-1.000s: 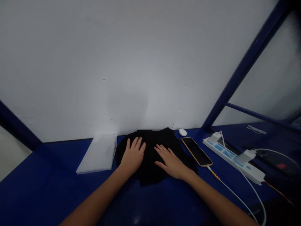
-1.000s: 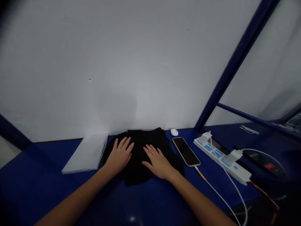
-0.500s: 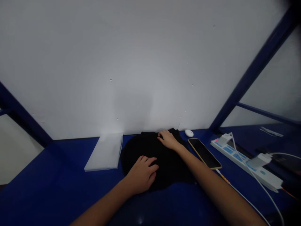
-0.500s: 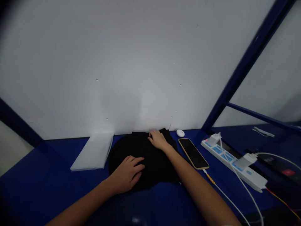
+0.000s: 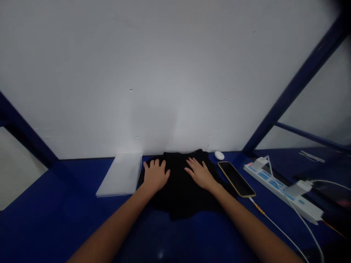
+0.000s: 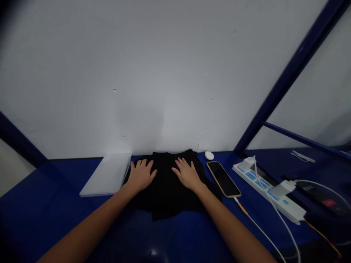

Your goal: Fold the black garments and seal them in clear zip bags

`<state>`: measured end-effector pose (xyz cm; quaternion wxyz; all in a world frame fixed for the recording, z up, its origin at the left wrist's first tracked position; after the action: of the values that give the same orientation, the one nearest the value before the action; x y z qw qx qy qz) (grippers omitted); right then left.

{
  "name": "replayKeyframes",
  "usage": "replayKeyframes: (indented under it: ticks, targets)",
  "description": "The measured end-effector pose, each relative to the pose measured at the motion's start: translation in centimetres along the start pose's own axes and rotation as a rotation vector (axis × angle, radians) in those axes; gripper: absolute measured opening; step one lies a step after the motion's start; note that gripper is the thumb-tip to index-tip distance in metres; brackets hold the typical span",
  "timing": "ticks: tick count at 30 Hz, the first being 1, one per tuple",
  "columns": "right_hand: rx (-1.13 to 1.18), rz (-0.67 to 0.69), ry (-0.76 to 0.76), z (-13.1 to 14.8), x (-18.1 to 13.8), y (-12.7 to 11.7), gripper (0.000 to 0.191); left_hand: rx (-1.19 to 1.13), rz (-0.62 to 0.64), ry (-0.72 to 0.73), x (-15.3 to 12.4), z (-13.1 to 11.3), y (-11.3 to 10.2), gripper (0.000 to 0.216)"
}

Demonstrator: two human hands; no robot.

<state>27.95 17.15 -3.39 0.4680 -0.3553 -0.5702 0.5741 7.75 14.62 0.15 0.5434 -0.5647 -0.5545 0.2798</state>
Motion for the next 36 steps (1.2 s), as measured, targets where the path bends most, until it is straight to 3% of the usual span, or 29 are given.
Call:
replayKeyframes:
  ticks: [3,5,8,10,13,18,22,29,33,36]
  targets:
    - [0.012,-0.015,0.0,-0.1,-0.1,0.2,0.062,0.086,-0.076,0.015,-0.7,0.1,0.0,0.051]
    - [0.014,-0.026,-0.002,-0.2,0.0,0.3,0.062,0.086,-0.087,0.123,-1.7,-1.2,0.0,0.05]
    - [0.013,-0.043,-0.007,-0.4,0.0,0.4,0.061,-0.011,0.007,0.37,-3.9,-3.8,0.4,0.049]
    - [0.025,-0.059,0.0,-0.5,0.0,0.3,0.062,-0.1,0.093,0.46,-5.3,-4.5,0.7,0.048]
    - [0.099,-0.138,-0.028,0.0,-0.3,-0.9,0.058,-0.195,0.155,0.479,-6.5,-4.0,0.9,0.047]
    - [0.221,-0.348,-0.201,2.1,-1.6,-3.8,0.039,-0.219,0.154,0.513,-7.0,-3.9,0.3,0.044]
    - [0.255,-0.332,-0.21,2.5,-1.5,-3.6,0.033,-0.213,0.125,0.597,-7.8,-5.3,-0.5,0.026]
    - [0.262,-0.258,-0.131,1.8,4.4,-3.0,0.033,-0.191,0.13,0.68,-8.3,-6.2,-0.3,0.021]
    - [0.206,-0.174,-0.156,2.8,7.9,-2.3,0.017,-0.163,0.123,0.709,-8.3,-6.2,-0.2,0.021]
    - [0.163,-0.186,-0.112,3.0,9.3,-2.2,0.012,-0.126,0.117,0.741,-8.5,-6.4,0.0,0.024]
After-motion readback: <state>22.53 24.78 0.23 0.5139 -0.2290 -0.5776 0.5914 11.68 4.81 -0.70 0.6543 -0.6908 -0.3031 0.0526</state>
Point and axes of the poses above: each hand's wrist, its own x-axis towards the middle knuckle, its own y-axis out of the palm, z = x × y, the point moved 7 cm from there along x, towards the middle knuckle, and after that the axes turned 7 degrees about -x, right-handed, at the moved point
